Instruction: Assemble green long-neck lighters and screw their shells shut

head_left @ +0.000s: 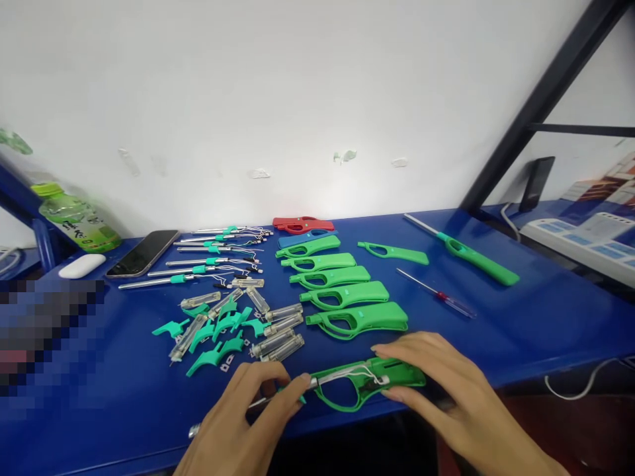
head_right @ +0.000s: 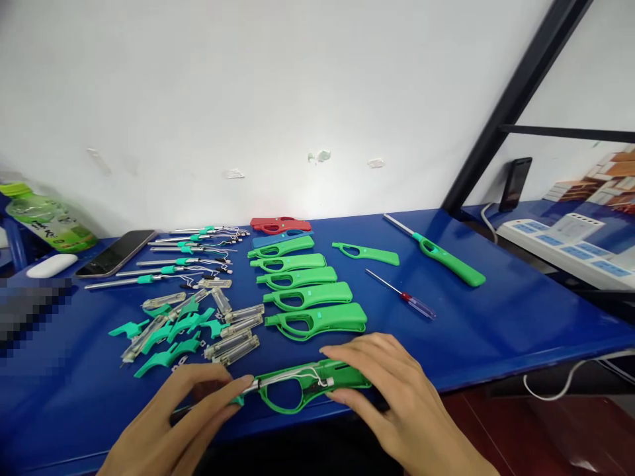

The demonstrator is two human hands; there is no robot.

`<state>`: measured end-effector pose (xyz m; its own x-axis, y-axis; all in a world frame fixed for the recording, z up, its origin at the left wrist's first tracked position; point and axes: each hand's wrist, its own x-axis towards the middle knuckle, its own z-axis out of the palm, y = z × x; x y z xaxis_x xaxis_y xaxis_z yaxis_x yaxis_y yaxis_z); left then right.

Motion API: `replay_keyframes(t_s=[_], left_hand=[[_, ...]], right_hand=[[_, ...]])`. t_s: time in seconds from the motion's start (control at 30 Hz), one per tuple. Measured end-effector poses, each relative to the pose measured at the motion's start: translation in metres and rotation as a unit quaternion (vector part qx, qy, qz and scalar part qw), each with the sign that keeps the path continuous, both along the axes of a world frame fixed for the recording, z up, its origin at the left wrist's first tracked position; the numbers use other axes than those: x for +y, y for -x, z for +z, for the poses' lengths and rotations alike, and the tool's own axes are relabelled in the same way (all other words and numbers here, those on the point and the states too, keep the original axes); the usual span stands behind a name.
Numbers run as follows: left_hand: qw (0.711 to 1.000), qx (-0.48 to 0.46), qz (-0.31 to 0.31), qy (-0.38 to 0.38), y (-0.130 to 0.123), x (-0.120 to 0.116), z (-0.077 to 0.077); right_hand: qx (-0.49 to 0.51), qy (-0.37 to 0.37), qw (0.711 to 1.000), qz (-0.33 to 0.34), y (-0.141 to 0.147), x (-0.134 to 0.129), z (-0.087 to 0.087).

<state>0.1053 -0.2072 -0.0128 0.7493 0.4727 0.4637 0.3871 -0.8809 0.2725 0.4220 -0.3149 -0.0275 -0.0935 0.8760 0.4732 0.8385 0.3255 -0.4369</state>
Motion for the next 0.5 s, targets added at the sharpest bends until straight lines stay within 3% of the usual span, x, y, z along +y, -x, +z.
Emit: replay_keyframes(t_s=[0.23,0.5], left_hand=[[0.999,-0.016,0.038,0.018,0.001,0.001,-0.013],[1.0,0.002,-0.014,0.027,0.004,0.004,-0.004]], right_hand=[[0.008,-0.002,1.0,0.004,0.0,0.0,-0.001],[0.01,-0.004,1.0,0.016,0.0,-0.001,0.003]])
